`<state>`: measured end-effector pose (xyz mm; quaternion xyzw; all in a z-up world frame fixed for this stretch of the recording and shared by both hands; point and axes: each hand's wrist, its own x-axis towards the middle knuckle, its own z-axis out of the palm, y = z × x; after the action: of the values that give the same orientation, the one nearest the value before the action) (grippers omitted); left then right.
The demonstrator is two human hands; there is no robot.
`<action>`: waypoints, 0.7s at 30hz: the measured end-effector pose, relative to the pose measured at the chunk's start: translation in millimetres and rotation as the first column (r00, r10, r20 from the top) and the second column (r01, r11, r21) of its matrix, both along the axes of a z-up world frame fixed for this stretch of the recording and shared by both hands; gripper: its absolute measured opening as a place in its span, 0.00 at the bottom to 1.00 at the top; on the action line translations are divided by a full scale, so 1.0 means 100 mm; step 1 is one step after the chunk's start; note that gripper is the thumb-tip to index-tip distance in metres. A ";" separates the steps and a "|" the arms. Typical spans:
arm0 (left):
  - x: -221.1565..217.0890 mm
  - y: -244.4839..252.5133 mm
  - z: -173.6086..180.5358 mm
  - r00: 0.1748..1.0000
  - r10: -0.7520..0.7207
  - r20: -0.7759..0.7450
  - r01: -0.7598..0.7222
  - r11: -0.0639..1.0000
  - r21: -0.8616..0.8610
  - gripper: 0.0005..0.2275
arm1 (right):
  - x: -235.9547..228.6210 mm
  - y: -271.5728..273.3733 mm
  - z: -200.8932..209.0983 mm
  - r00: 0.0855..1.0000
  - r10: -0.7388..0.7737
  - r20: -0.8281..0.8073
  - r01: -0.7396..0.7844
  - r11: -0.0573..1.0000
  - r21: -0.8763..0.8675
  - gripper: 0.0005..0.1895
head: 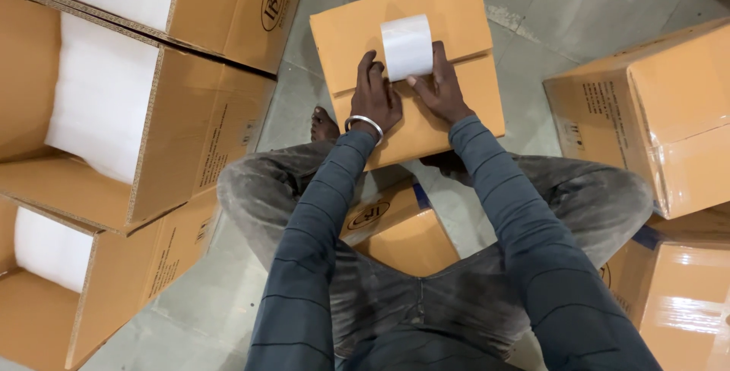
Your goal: The person seals cardboard boxes with clear adhesive tape while sitting on the floor.
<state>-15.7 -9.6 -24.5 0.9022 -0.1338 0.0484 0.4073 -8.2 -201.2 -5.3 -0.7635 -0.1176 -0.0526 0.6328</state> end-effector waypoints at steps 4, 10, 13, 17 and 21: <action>0.00 0.00 -0.05 0.994 0.049 -0.096 -0.064 0.984 -0.165 0.24 | 0.04 0.04 0.02 0.997 0.021 -0.075 -0.020 1.000 0.012 0.13; 0.03 0.04 0.10 0.998 0.056 -0.006 -0.056 0.976 -0.210 0.32 | 0.14 0.20 -0.24 0.994 -0.110 0.011 0.111 0.992 -0.054 0.12; 0.03 0.04 0.13 0.994 0.097 0.048 -0.082 0.964 -0.254 0.32 | 0.14 0.25 -0.08 0.986 -0.170 -0.001 0.169 0.982 -0.082 0.14; 0.25 0.08 -0.19 0.971 0.185 -0.149 -0.233 0.867 -0.440 0.23 | 0.12 0.35 0.27 0.966 -0.222 -0.132 0.216 0.975 -0.056 0.18; 0.93 0.17 -0.21 0.913 0.049 -0.406 -0.343 0.632 -0.695 0.15 | 0.15 0.34 0.37 0.969 -0.233 -0.086 0.225 0.970 -0.091 0.20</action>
<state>77.7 7.5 -45.4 0.6536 0.0736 -0.0167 0.7530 6.9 -166.7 31.4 -0.7984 0.0000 -0.0837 0.5963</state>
